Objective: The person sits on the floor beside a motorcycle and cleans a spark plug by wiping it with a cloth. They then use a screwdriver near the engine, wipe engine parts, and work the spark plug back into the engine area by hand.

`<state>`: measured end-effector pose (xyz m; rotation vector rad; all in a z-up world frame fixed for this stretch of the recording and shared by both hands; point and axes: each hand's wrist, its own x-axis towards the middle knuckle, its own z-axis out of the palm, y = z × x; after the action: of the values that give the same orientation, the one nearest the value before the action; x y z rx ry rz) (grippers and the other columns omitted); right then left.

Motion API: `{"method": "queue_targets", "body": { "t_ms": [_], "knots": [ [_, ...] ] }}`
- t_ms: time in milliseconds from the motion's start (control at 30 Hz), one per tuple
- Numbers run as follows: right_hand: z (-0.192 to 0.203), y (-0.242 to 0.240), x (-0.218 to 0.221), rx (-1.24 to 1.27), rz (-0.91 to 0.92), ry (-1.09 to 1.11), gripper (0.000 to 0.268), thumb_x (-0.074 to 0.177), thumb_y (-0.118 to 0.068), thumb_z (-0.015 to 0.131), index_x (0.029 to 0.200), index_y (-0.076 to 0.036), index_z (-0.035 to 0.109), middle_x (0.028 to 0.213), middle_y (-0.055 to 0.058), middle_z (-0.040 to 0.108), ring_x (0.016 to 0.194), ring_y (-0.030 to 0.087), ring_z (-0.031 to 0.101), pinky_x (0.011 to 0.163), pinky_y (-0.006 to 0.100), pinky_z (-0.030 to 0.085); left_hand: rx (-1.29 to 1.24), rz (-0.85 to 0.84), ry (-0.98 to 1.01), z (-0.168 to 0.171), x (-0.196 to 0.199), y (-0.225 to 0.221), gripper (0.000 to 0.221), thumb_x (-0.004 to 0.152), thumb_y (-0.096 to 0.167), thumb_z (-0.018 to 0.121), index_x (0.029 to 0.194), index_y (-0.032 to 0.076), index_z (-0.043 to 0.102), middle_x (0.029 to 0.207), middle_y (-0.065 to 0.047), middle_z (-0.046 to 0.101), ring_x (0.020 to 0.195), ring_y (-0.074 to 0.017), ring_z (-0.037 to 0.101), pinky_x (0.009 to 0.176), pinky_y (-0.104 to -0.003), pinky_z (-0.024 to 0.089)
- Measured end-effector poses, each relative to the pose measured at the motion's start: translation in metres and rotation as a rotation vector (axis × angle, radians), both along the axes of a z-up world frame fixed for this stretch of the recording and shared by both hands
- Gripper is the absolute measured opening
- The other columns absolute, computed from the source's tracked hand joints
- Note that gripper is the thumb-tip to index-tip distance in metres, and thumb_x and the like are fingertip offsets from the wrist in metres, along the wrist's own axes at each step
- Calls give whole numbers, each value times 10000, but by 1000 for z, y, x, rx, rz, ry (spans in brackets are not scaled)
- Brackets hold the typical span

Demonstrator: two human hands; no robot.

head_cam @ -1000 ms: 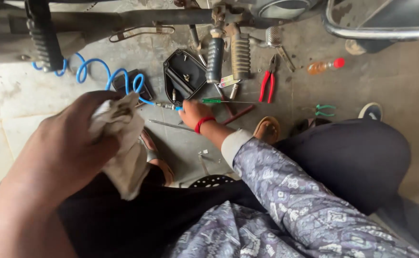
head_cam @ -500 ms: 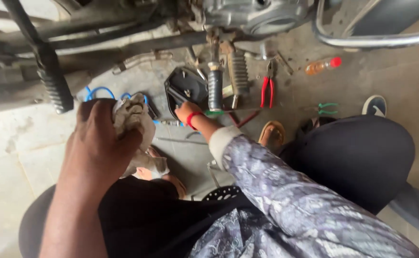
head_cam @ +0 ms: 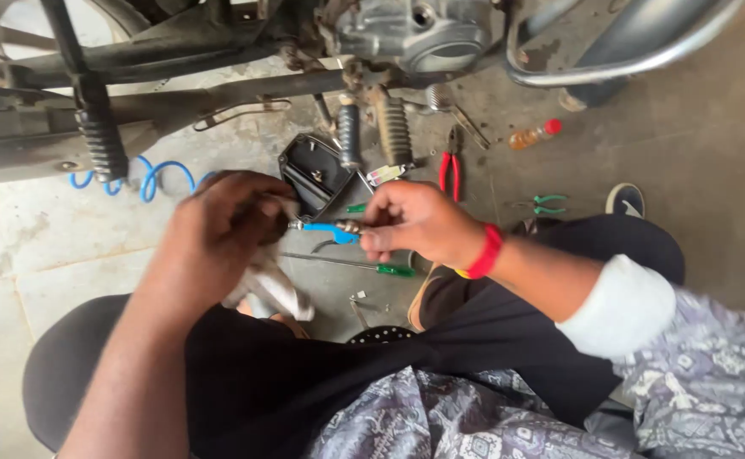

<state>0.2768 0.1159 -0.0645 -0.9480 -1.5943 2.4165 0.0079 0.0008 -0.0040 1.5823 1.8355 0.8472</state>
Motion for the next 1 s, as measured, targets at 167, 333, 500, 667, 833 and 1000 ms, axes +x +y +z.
{"method": "queue_targets", "body": {
  "t_ms": [167, 333, 500, 667, 833, 1000],
  "knots": [
    [44, -12, 26, 12, -175, 91, 276, 940, -99, 715, 1179, 29, 664, 927, 84, 733, 833, 148, 717, 733, 298, 599, -198, 137, -757, -3, 35, 5, 315, 988, 186, 671, 1242, 5, 630, 1079, -97, 691, 977, -122, 649, 842, -283, 553],
    [45, -11, 42, 82, -159, 93, 250, 1010, -109, 662, 1199, 54, 669, 915, 70, 715, 788, 139, 695, 720, 286, 586, -143, 216, -229, -18, 42, 2, 548, 873, 163, 790, 1311, -4, 508, 1200, -209, 588, 1032, -326, 623, 844, -400, 558],
    [44, -8, 47, 62, -134, 90, 252, 1015, -114, 636, 1208, 45, 662, 903, 53, 697, 768, 130, 688, 686, 277, 569, 2, 7, 341, -55, 35, 1, 240, 771, 59, 781, 948, -6, 633, 988, -210, 682, 1058, -481, 594, 874, -532, 518],
    [56, 0, 51, 69, -162, 128, 241, 1007, -114, 646, 1186, 47, 661, 909, 55, 697, 795, 118, 674, 718, 286, 582, -245, 274, -588, 0, 16, 7, 191, 824, -31, 600, 977, 62, 669, 899, -144, 725, 926, -339, 721, 779, -406, 546],
    [61, 6, 55, 107, -195, 154, 201, 1019, -119, 649, 1136, 45, 666, 882, 55, 689, 787, 117, 653, 728, 284, 564, 55, 309, -420, -10, -1, 2, 352, 794, -23, 503, 1108, 12, 660, 1037, -178, 720, 1001, -309, 704, 872, -400, 564],
    [61, 8, 54, 56, -233, 131, 191, 1009, -119, 651, 1116, 38, 671, 869, 62, 689, 778, 122, 649, 725, 289, 558, -431, 500, -1495, -37, 10, 18, 276, 987, 159, 537, 1164, -5, 672, 1012, -118, 742, 903, -233, 724, 843, -389, 588]
  ]
}}
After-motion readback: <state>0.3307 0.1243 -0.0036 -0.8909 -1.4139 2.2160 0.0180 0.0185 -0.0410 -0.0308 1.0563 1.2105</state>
